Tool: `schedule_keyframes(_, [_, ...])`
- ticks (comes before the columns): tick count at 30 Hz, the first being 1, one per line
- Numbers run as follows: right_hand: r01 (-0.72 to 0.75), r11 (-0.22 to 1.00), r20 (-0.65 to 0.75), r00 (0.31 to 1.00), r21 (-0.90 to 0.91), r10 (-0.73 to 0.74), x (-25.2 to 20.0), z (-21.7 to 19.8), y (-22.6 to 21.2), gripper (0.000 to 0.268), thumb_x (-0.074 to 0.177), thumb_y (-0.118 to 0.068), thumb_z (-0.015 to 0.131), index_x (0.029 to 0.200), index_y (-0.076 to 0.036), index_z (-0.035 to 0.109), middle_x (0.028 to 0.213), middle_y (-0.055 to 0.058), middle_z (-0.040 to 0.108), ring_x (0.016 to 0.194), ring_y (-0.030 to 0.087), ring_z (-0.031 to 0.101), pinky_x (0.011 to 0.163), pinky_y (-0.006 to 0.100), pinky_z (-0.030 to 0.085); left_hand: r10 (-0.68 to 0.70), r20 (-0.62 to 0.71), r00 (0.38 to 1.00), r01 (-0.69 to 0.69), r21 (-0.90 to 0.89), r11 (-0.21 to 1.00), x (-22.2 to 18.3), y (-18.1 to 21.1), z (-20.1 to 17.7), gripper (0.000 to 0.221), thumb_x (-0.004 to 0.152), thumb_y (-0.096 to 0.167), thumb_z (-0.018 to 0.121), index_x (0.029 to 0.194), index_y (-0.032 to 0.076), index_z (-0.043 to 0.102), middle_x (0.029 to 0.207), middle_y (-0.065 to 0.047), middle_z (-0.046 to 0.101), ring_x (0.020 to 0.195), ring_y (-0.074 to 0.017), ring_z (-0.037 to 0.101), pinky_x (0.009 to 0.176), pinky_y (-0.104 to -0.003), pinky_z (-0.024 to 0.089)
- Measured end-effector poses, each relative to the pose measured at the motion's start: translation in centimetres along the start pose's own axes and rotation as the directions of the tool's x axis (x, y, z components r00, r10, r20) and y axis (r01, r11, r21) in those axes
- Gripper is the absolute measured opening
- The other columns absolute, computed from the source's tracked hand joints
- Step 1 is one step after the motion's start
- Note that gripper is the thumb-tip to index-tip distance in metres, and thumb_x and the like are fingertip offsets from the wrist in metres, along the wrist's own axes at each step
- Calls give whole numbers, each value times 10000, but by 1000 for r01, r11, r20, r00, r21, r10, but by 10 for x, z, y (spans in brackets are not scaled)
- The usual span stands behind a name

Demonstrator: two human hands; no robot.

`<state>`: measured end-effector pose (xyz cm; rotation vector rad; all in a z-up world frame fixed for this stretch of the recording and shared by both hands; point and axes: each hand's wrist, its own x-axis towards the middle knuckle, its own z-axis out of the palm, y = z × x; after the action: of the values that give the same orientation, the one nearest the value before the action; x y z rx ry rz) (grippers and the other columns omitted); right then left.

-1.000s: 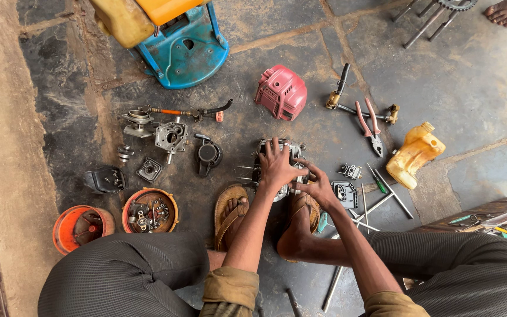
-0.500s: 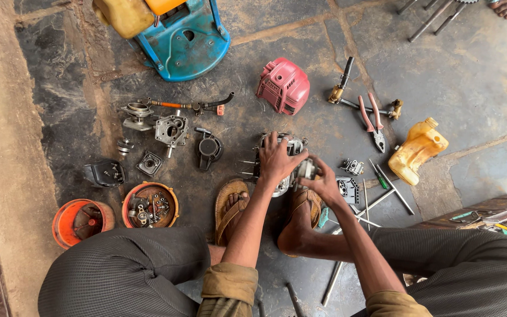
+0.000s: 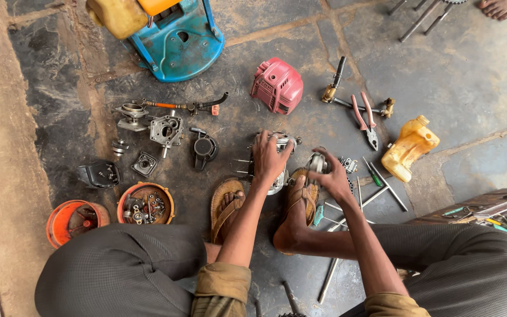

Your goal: The person sits on the floor and uses a screwdriver to remove screws from a small engine block. They detach a metal cover, set it aside, and continue unscrewing components from the engine.

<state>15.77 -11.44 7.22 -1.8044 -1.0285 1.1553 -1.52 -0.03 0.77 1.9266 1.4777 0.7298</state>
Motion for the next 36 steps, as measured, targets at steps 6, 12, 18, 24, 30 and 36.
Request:
schedule_keyframes(6, [60,908,-49,995,-415,-88,-23,5,-43,823,596,-376,789,1398,-292,626,1111,135,651,961,285,694,867,434,567,69,-231,970,-121,-218,968,-19,24,-25,186,896,222,723,953,46,719,1063,-111,676,1095,-312,616,977,-433,466])
schedule_keyframes(12, [130,704,-68,967,-698,-246,-47,9,-89,834,585,-447,825,1385,-337,619,1198,117,623,1042,355,680,850,474,535,89,-153,984,-148,-435,888,-23,39,-29,187,887,190,725,983,30,732,1066,-115,727,1064,-279,695,953,-392,536])
schedule_keyframes(18, [149,601,-46,954,-785,-298,-64,9,-122,856,580,-445,863,1394,-359,612,1147,119,616,1096,353,655,776,526,505,106,382,918,172,-626,760,-18,46,-16,715,819,360,789,1379,-18,556,1300,-172,655,1200,-254,632,998,-345,498])
schedule_keyframes(24, [159,557,-52,938,-815,-344,-61,3,-113,933,589,-452,881,1449,-323,544,1094,116,631,1082,321,649,756,498,504,38,524,851,352,-621,700,-23,60,-22,844,781,365,829,1408,-55,453,1266,-188,637,1187,-262,637,990,-365,509])
schedule_keyframes(30, [339,931,-95,931,-134,-353,-36,-37,-96,818,866,-496,752,1584,-194,501,1308,129,689,1103,251,632,910,375,501,49,560,827,481,-751,452,-16,80,-59,611,743,355,797,1225,40,592,1082,-158,714,914,-232,732,812,-410,623])
schedule_keyframes(36, [210,977,-198,956,-49,-215,-46,-36,-112,715,889,-428,723,1500,-146,482,1377,151,509,1204,262,593,878,403,551,45,503,863,435,-785,440,-13,98,-83,535,824,360,770,1220,42,600,1075,-142,729,927,-221,737,788,-379,610])
